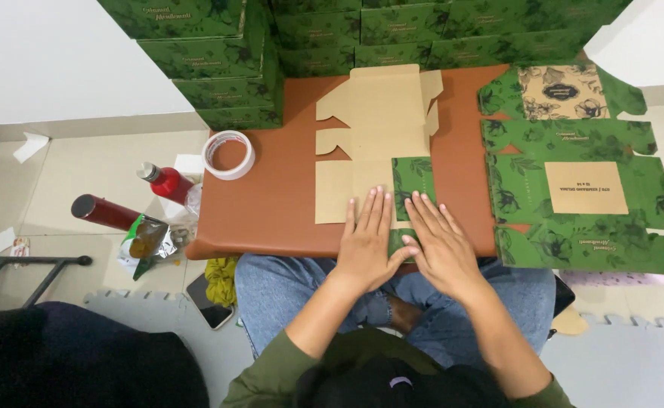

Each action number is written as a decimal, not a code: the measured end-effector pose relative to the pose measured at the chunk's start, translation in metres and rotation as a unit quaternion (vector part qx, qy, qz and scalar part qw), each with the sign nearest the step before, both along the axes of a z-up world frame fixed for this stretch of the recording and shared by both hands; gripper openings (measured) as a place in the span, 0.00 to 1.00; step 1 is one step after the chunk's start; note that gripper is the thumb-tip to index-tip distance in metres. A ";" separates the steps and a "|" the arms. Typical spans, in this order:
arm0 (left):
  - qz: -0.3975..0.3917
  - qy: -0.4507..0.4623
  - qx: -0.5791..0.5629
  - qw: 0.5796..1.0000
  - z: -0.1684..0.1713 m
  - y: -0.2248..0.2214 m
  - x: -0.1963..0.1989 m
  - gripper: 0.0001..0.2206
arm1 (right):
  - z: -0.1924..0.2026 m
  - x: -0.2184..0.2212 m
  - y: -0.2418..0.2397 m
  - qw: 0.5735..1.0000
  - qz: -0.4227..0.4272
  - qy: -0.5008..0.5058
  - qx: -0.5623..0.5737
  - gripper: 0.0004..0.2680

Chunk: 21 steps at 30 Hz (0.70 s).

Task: Assembling cardboard boxes by folding flat sheets along pre-scored lines and stacking the finished products.

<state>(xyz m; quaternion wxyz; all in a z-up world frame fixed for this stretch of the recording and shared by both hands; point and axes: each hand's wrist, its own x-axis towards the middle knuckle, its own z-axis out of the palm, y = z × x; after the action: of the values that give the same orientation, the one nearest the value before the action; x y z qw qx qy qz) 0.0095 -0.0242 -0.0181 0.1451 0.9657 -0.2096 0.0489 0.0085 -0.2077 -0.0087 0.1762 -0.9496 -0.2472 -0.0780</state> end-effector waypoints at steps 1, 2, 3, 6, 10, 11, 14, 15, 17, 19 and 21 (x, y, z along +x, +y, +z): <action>-0.001 0.000 0.000 1.000 0.003 0.002 -0.008 0.48 | 0.000 0.000 0.000 1.000 -0.001 0.000 0.000 0.23; -0.014 -0.005 -0.013 1.000 0.005 0.004 -0.015 0.48 | 0.000 0.000 0.000 1.000 0.000 0.004 0.001 0.25; -0.026 -0.010 -0.026 0.999 0.007 0.007 -0.022 0.49 | 0.000 0.001 0.001 1.000 0.002 0.009 0.003 0.27; -0.050 -0.015 -0.036 0.998 0.009 0.010 -0.056 0.50 | 0.001 0.001 0.002 1.000 -0.005 0.000 -0.019 0.28; -0.055 -0.003 -0.034 0.998 0.008 0.011 -0.071 0.50 | 0.003 0.002 0.004 1.000 -0.008 0.027 0.010 0.28; -0.052 0.000 -0.044 0.998 0.008 0.011 -0.067 0.50 | 0.002 0.002 0.004 1.000 -0.011 0.020 0.000 0.28; -0.040 -0.003 -0.052 0.998 0.006 0.009 -0.046 0.50 | -0.003 0.003 0.003 1.000 -0.010 0.017 -0.016 0.29; -0.033 -0.010 -0.047 0.998 0.006 0.008 -0.036 0.49 | -0.003 0.003 0.002 1.000 -0.009 0.019 -0.021 0.29; -0.032 -0.008 -0.052 0.998 0.005 0.007 -0.024 0.46 | 0.000 0.003 0.003 1.000 -0.008 0.019 -0.018 0.29; -0.034 -0.004 -0.057 0.998 0.008 0.006 -0.024 0.43 | 0.003 0.001 0.002 1.000 -0.011 0.021 -0.015 0.30; 0.007 -0.015 -0.073 0.997 0.014 0.006 -0.034 0.34 | 0.003 0.001 0.003 1.000 -0.008 0.012 -0.014 0.29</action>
<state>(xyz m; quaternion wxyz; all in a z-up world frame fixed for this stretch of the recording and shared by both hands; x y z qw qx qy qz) -0.0241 -0.0177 -0.0038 0.2120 0.9530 -0.2013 0.0798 0.0098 -0.2051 -0.0052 0.1652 -0.9548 -0.2388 -0.0640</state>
